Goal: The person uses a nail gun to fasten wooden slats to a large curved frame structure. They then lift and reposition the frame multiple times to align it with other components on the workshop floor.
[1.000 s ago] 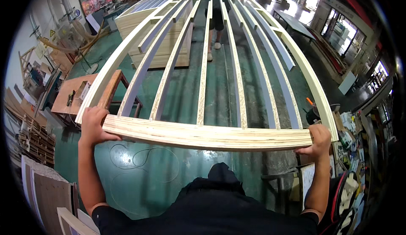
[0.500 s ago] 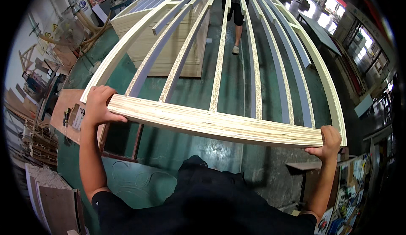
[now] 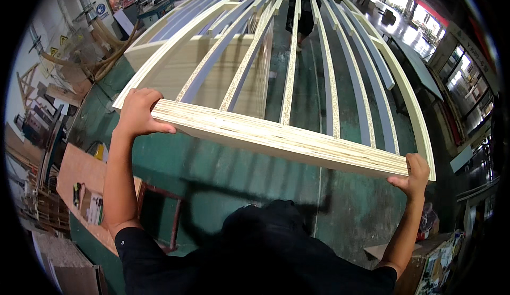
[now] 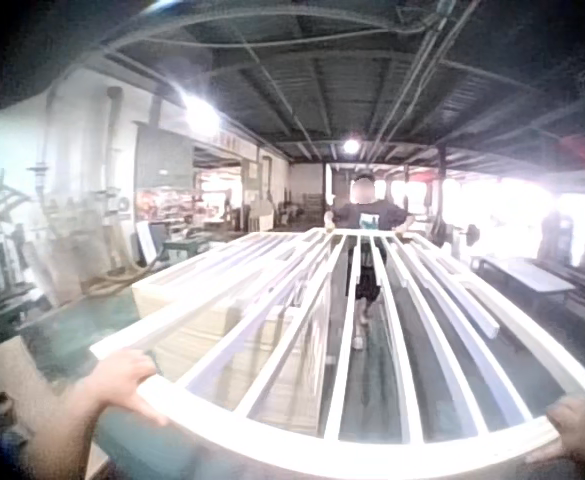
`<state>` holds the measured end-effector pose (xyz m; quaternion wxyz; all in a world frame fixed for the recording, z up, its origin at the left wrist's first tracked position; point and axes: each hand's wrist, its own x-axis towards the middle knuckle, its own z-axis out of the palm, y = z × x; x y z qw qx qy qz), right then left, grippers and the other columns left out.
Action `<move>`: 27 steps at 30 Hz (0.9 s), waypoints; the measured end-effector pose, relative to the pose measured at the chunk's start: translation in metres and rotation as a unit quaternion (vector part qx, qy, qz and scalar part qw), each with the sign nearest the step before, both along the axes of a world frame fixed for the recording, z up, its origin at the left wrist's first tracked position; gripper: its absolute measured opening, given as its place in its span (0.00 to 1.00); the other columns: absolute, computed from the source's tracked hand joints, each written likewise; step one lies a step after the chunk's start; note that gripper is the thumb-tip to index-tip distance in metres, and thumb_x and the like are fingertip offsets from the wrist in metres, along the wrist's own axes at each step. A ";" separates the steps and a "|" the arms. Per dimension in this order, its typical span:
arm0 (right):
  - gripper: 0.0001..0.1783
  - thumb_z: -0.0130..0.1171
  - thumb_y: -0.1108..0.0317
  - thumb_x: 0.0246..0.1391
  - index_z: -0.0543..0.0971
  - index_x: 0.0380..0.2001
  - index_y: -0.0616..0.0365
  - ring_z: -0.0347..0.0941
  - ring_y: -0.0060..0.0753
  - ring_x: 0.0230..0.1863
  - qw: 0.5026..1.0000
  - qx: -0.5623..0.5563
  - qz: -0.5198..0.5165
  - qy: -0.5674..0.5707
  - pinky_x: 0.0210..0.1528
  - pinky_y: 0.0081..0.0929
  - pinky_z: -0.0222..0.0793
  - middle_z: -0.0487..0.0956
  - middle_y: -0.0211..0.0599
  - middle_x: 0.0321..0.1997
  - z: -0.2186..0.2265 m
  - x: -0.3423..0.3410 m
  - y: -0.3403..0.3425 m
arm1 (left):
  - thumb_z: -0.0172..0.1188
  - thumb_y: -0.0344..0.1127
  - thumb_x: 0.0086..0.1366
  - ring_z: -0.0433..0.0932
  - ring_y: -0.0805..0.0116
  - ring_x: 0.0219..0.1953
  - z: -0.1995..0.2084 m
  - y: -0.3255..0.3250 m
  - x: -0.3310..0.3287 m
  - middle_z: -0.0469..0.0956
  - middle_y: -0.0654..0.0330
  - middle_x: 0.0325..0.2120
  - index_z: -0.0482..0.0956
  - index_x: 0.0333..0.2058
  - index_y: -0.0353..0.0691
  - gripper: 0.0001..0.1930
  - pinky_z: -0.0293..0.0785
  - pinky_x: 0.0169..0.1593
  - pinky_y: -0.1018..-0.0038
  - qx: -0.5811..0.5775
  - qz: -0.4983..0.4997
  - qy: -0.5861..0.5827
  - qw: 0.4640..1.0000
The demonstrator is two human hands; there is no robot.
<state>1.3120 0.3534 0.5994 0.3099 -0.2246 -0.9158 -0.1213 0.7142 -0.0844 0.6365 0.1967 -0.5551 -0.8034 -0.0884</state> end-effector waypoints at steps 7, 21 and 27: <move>0.55 0.60 0.12 0.34 0.77 0.32 0.63 0.72 0.47 0.26 1.000 0.004 -0.004 -0.008 0.30 0.41 0.66 0.72 0.42 0.26 -0.009 -0.123 0.110 | 0.75 0.77 0.30 0.79 0.50 0.37 -0.016 0.108 -0.123 0.79 0.56 0.28 0.80 0.32 0.39 0.44 0.68 0.46 0.61 0.035 -0.017 -0.006 0.999; 0.56 0.59 0.13 0.39 0.76 0.36 0.66 0.68 0.47 0.26 0.997 0.047 0.049 -0.038 0.28 0.42 0.60 0.68 0.43 0.26 -0.004 -0.316 0.277 | 0.73 0.80 0.29 0.79 0.50 0.36 -0.003 0.243 -0.294 0.79 0.56 0.28 0.82 0.33 0.40 0.47 0.69 0.49 0.61 0.001 0.020 -0.018 1.000; 0.56 0.59 0.12 0.38 0.77 0.35 0.66 0.68 0.47 0.27 0.997 0.040 0.053 -0.048 0.29 0.43 0.60 0.69 0.43 0.26 -0.009 -0.405 0.292 | 0.74 0.78 0.31 0.80 0.52 0.37 -0.016 0.242 -0.370 0.81 0.57 0.29 0.82 0.33 0.39 0.45 0.68 0.49 0.62 0.011 0.021 -0.030 0.999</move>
